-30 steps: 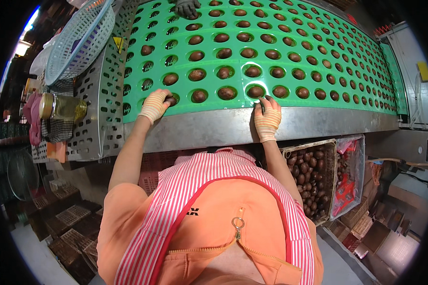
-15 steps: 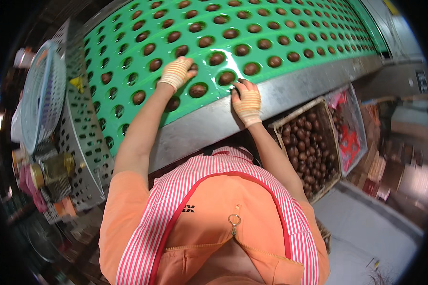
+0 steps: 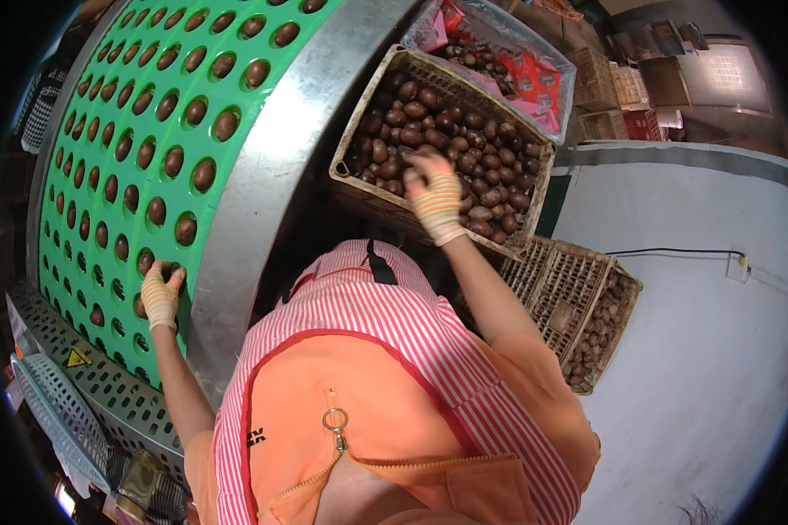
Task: The person sorts brown nuts from a crate by hand, placing them into circular slots on a green dimpled conveyor belt.
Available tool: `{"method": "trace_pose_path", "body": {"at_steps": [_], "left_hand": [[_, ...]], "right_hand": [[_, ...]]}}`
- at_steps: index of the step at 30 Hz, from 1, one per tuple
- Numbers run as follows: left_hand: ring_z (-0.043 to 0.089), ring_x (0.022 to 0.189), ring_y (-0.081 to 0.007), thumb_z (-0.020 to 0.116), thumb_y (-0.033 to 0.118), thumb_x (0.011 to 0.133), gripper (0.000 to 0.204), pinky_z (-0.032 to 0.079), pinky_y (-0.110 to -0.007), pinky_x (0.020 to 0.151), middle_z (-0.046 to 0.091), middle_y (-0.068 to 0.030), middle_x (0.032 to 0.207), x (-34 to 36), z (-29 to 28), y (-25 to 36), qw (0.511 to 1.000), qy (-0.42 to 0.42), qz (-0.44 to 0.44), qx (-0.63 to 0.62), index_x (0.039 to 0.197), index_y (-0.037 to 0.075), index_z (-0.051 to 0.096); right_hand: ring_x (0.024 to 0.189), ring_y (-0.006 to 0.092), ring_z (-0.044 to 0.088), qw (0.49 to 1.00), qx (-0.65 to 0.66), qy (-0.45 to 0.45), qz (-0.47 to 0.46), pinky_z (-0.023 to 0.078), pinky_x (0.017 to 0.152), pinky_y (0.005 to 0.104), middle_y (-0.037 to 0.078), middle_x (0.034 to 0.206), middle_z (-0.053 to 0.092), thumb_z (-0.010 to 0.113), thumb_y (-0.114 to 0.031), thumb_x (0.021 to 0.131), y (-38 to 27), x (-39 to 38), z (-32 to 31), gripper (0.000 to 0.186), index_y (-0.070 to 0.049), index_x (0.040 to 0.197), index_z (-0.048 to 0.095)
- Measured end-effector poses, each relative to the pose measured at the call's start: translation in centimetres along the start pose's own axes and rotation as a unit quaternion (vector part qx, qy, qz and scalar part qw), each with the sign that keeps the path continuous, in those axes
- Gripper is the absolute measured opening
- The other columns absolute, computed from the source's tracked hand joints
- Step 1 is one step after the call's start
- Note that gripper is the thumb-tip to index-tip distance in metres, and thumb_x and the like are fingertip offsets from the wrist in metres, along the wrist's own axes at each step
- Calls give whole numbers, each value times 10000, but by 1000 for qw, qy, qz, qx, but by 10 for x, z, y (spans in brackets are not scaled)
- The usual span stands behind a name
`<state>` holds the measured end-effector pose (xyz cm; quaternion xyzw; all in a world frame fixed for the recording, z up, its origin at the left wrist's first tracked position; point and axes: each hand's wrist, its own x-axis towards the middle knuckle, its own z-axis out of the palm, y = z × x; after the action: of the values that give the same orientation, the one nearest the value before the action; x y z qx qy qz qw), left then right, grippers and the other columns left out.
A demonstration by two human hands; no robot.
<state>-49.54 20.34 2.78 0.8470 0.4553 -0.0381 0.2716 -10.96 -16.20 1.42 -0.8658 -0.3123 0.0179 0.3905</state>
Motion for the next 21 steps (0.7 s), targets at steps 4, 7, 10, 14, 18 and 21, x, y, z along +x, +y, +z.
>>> {"method": "trace_pose_path", "body": {"at_steps": [4,7,10,14,18,21], "left_hand": [[608,913,-333,755,140,794,356,493,-410,809,645,-163,1052,7,5,47,976,124,95,151,1096,14,615],[583,1057,-339,748,146,796,444,475,-393,909,592,-175,1198,11,39,142,973,126,190,-34,1194,32,587],[559,1160,-308,722,223,810,527,451,-396,993,557,-185,1292,1,69,284,948,-19,302,-96,1266,20,555],[451,1298,-383,739,378,774,676,394,-418,1073,447,-236,1402,22,152,365,921,-165,350,-50,1335,70,524],[396,1317,-455,785,491,689,903,378,-476,1077,321,-256,1485,51,229,394,907,-242,341,52,1422,98,432],[437,1269,-439,808,500,648,897,393,-494,1056,388,-247,1412,63,250,400,900,-265,328,115,1380,101,476]], "right_hand": [[1312,396,384,941,-201,-175,210,402,1045,500,127,1492,371,737,-473,720,46,-3,-54,841,-167,1439,426],[1335,400,362,902,-236,-298,205,379,1049,557,104,1530,315,765,-495,682,43,5,-47,981,-201,1500,310],[1313,376,386,880,-265,-340,200,416,1019,550,78,1534,303,777,-475,668,60,12,-37,1000,-235,1506,288],[1258,358,432,909,-240,-308,146,476,973,503,88,1463,368,782,-355,713,83,8,-37,763,-217,1391,463],[1219,373,456,914,-223,-323,100,500,953,480,123,1413,402,781,-277,723,84,12,-53,582,-231,1266,578],[1198,382,467,908,-228,-345,70,498,939,484,136,1346,448,793,-352,709,97,17,-50,611,-237,1263,562]]}}
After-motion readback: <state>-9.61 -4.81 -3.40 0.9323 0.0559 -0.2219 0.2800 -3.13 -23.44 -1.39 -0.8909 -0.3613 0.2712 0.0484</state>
